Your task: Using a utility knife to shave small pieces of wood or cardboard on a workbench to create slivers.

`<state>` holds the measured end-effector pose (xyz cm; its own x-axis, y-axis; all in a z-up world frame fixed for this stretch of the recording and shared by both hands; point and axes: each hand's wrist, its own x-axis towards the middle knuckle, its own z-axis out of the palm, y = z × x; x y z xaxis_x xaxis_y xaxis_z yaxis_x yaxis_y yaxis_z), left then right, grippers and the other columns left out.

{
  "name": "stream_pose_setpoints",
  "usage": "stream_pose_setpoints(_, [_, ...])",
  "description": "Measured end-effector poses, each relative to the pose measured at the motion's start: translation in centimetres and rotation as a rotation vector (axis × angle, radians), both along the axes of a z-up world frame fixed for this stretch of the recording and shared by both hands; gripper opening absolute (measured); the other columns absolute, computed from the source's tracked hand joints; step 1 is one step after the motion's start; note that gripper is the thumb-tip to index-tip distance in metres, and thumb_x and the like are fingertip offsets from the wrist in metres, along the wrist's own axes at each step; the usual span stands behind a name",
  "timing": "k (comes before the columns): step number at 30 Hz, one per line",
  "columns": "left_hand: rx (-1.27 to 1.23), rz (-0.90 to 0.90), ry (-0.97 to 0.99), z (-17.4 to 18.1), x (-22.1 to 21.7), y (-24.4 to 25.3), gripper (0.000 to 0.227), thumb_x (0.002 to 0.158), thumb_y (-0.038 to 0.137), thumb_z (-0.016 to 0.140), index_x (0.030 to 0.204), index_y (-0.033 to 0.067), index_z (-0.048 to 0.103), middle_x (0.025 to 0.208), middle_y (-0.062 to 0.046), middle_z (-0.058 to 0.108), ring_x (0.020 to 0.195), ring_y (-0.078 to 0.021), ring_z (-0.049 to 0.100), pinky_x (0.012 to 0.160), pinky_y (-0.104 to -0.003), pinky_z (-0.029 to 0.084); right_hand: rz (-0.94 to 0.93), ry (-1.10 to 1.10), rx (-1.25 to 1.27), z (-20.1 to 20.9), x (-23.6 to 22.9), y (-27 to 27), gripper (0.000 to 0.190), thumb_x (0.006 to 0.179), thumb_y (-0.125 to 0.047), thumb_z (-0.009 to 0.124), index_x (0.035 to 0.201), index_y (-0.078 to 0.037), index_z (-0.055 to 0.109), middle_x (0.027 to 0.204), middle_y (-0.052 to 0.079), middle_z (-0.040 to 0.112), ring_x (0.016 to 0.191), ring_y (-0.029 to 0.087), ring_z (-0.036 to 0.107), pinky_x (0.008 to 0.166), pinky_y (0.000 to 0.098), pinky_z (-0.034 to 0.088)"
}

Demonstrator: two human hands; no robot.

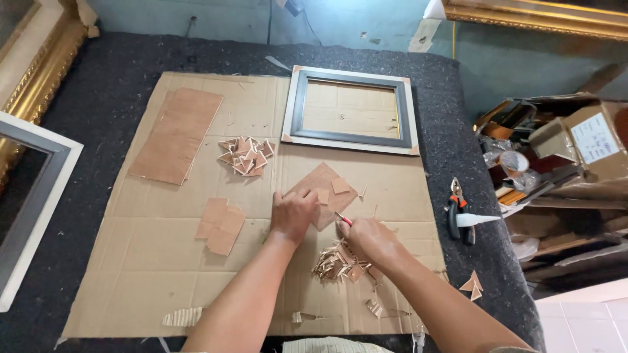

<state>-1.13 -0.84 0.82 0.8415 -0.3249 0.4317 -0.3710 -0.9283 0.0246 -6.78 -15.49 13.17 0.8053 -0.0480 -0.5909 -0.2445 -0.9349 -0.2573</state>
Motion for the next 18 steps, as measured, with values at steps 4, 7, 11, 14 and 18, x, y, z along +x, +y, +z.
stream_pose_setpoints(4, [-0.015,-0.050,-0.058,0.2,0.6,0.1,0.013,0.073,0.029,0.067,0.078,0.0217,0.058,0.083,0.006,0.058,0.075,-0.0157,0.058,0.063,-0.035,0.044,-0.001,0.014,-0.005,2.0,-0.6,0.3,0.055,0.084,-0.046,0.028,0.098,-0.006,0.063,0.102,0.022,0.061,0.103,0.036,0.056,0.087,0.0455,0.045])
stream_pose_setpoints(7, [-0.028,-0.105,-0.030,1.6,0.2,0.3,0.015,0.070,0.028,0.066,0.080,0.0201,0.058,0.090,0.004,0.056,0.088,-0.0190,0.055,0.066,-0.036,0.046,0.004,-0.016,-0.027,1.2,-0.9,0.2,0.056,0.085,-0.046,0.026,0.097,-0.003,0.061,0.098,0.022,0.062,0.100,0.035,0.058,0.085,0.0442,0.046])
stream_pose_setpoints(11, [-0.107,-0.029,0.024,0.6,0.6,-0.7,0.016,0.081,0.031,0.058,0.096,0.0261,0.055,0.081,0.003,0.055,0.080,-0.0177,0.058,0.065,-0.032,0.047,0.023,-0.013,-0.008,2.0,-1.0,0.3,0.055,0.086,-0.044,0.026,0.096,-0.003,0.063,0.099,0.023,0.062,0.101,0.037,0.057,0.085,0.0464,0.045])
stream_pose_setpoints(14, [-0.373,0.130,0.240,3.3,-0.5,-1.5,0.018,0.086,0.028,0.050,0.104,0.0251,0.050,0.081,-0.003,0.054,0.080,-0.0234,0.060,0.068,-0.033,0.047,0.029,-0.002,-0.020,1.9,-0.8,0.2,0.056,0.085,-0.045,0.026,0.096,-0.004,0.063,0.098,0.022,0.062,0.101,0.036,0.057,0.084,0.0453,0.046])
stream_pose_setpoints(18, [-0.518,0.230,0.419,2.7,-0.6,-1.4,0.017,0.089,0.030,0.043,0.097,0.0191,0.053,0.095,-0.007,0.055,0.098,-0.0278,0.049,0.077,-0.039,0.046,-0.011,0.003,0.009,2.2,-1.0,0.6,0.056,0.085,-0.045,0.027,0.095,-0.002,0.063,0.098,0.023,0.062,0.101,0.037,0.057,0.084,0.0466,0.045])
